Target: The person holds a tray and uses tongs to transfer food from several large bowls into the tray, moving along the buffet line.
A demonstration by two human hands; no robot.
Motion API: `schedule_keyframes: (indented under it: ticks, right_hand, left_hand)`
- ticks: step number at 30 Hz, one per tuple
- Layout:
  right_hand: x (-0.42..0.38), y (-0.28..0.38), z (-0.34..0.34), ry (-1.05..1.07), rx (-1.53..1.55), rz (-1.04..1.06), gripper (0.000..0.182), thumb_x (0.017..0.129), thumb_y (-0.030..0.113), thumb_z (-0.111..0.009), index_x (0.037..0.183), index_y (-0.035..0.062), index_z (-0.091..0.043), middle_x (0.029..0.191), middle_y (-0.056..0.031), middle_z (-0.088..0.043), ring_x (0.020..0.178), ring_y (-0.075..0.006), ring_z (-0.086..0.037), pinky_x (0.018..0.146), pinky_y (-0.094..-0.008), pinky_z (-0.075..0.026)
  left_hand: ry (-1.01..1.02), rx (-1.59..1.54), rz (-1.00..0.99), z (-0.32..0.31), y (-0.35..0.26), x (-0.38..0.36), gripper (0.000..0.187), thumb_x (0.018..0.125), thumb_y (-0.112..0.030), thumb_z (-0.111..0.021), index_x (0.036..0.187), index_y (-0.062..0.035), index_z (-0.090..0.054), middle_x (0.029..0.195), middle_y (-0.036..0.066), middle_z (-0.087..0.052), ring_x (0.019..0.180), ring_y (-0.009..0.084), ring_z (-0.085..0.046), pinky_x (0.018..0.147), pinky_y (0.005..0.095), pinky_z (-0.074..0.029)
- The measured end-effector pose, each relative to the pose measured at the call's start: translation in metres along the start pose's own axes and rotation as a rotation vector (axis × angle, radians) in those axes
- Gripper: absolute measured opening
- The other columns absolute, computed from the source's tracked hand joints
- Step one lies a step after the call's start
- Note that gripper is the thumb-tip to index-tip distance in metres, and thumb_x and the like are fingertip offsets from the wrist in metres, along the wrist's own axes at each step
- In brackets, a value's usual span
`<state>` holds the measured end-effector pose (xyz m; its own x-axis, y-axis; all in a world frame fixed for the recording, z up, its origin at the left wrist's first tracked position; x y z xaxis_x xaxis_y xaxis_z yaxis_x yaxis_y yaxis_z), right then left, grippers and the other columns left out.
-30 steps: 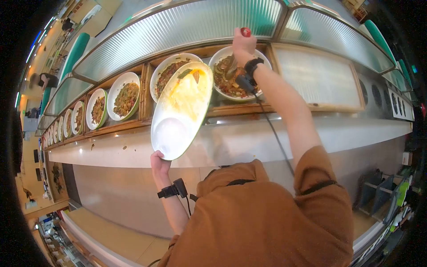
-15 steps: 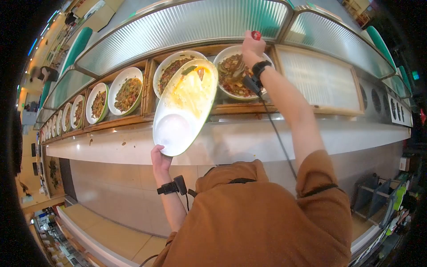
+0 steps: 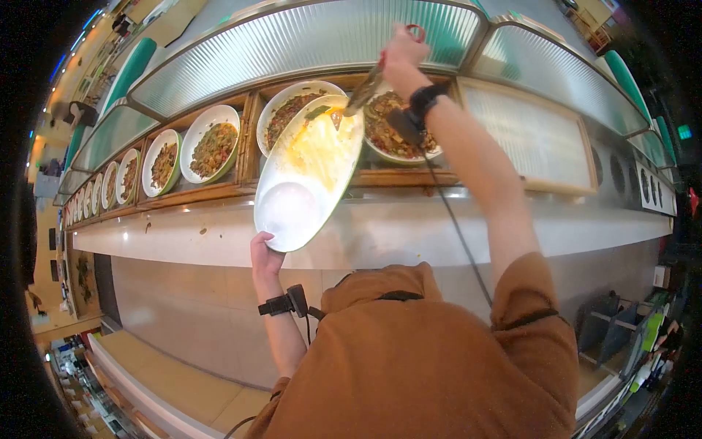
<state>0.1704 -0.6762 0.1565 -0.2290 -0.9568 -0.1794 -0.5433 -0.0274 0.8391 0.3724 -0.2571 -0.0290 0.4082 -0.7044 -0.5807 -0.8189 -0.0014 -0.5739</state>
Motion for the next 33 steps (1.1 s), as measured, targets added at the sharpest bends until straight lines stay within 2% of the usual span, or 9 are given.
schedule_keyframes:
  ticks: [7, 10, 11, 14, 17, 19, 21, 25, 33]
  right_hand:
    - [-0.036, -0.053, -0.025, 0.216, -0.110, 0.051, 0.025, 0.078, 0.016, -0.060, 0.058, 0.0051, -0.050, 0.049, -0.0050, -0.049, 0.040, -0.0153, -0.048, 0.039, -0.0283, -0.038]
    - [-0.049, -0.047, -0.027, 0.395, -0.079, 0.016, 0.024, 0.079, 0.015, -0.059, 0.059, 0.0047, -0.051, 0.050, -0.0053, -0.050, 0.041, -0.0157, -0.049, 0.042, -0.0279, -0.041]
    - [-0.050, -0.034, -0.028, 0.445, -0.048, 0.067, 0.025, 0.079, 0.014, -0.059, 0.058, 0.0041, -0.051, 0.050, -0.0063, -0.051, 0.042, -0.0162, -0.050, 0.042, -0.0296, -0.042]
    - [-0.045, 0.016, -0.019, 0.440, 0.061, 0.127, 0.025, 0.078, 0.014, -0.058, 0.057, 0.0036, -0.051, 0.048, -0.0062, -0.051, 0.040, -0.0147, -0.047, 0.041, -0.0289, -0.038]
    - [-0.021, 0.064, 0.007, 0.412, 0.016, 0.314, 0.026, 0.078, 0.014, -0.059, 0.055, 0.0043, -0.051, 0.047, -0.0051, -0.050, 0.040, -0.0141, -0.047, 0.041, -0.0285, -0.038]
    - [-0.001, 0.076, 0.030, 0.397, -0.145, 0.377, 0.028, 0.078, 0.015, -0.059, 0.054, 0.0046, -0.050, 0.047, -0.0042, -0.049, 0.040, -0.0132, -0.046, 0.041, -0.0273, -0.037]
    - [0.021, 0.074, 0.057, 0.394, -0.351, 0.438, 0.031, 0.078, 0.016, -0.061, 0.051, 0.0054, -0.048, 0.047, -0.0028, -0.049, 0.041, -0.0113, -0.045, 0.040, -0.0253, -0.036]
    - [0.029, 0.055, 0.097, 0.337, -0.338, 0.343, 0.030, 0.078, 0.016, -0.061, 0.053, 0.0055, -0.048, 0.047, -0.0023, -0.050, 0.041, -0.0104, -0.046, 0.041, -0.0247, -0.036]
    - [0.033, 0.019, 0.092, 0.404, -0.385, 0.272, 0.027, 0.080, 0.018, -0.061, 0.059, 0.0062, -0.050, 0.048, -0.0026, -0.050, 0.042, -0.0107, -0.048, 0.041, -0.0245, -0.037]
  left_hand:
    - [0.011, -0.098, -0.057, 0.000, 0.002, -0.001, 0.069, 0.056, -0.003, -0.042, 0.124, 0.0042, -0.035, 0.121, 0.017, -0.046, 0.113, 0.0319, -0.045, 0.098, 0.0424, -0.038]
    - [0.025, -0.121, -0.087, 0.004, 0.004, 0.004, 0.071, 0.052, -0.001, -0.042, 0.123, 0.0046, -0.036, 0.119, 0.016, -0.048, 0.113, 0.0317, -0.045, 0.099, 0.0413, -0.038]
    - [0.030, -0.119, -0.099, 0.005, 0.005, 0.006, 0.072, 0.051, -0.001, -0.041, 0.122, 0.0047, -0.037, 0.119, 0.016, -0.048, 0.113, 0.0317, -0.045, 0.099, 0.0408, -0.038]
    - [0.029, -0.096, -0.138, 0.009, 0.003, 0.007, 0.073, 0.049, -0.001, -0.041, 0.121, 0.0056, -0.038, 0.118, 0.016, -0.049, 0.112, 0.0318, -0.046, 0.099, 0.0399, -0.037]
    - [0.028, -0.083, -0.157, 0.009, -0.002, 0.009, 0.073, 0.048, -0.001, -0.040, 0.121, 0.0068, -0.038, 0.118, 0.016, -0.049, 0.111, 0.0322, -0.047, 0.099, 0.0403, -0.038]
    - [0.034, -0.076, -0.153, 0.004, -0.004, 0.006, 0.073, 0.048, -0.002, -0.040, 0.120, 0.0074, -0.038, 0.118, 0.017, -0.049, 0.112, 0.0325, -0.047, 0.099, 0.0408, -0.038]
    - [0.045, -0.061, -0.141, -0.003, -0.006, 0.003, 0.073, 0.048, -0.002, -0.040, 0.120, 0.0079, -0.038, 0.118, 0.017, -0.049, 0.112, 0.0326, -0.046, 0.099, 0.0412, -0.038]
    - [0.023, -0.054, -0.147, -0.010, -0.007, 0.003, 0.072, 0.048, -0.001, -0.040, 0.120, 0.0083, -0.038, 0.116, 0.017, -0.050, 0.111, 0.0320, -0.047, 0.097, 0.0407, -0.040]
    - [0.002, 0.005, -0.174, -0.014, -0.015, -0.004, 0.072, 0.049, -0.002, -0.040, 0.120, 0.0093, -0.037, 0.117, 0.017, -0.050, 0.110, 0.0318, -0.048, 0.097, 0.0403, -0.040]
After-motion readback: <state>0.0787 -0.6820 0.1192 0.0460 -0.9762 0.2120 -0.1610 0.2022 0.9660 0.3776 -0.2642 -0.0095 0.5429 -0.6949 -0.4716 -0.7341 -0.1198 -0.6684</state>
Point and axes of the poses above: each hand's wrist, its own x-axis towards the middle knuckle, its own z-axis out of the back of the hand, y = z × x, the point moved 8 cm from there along x, towards the middle knuckle
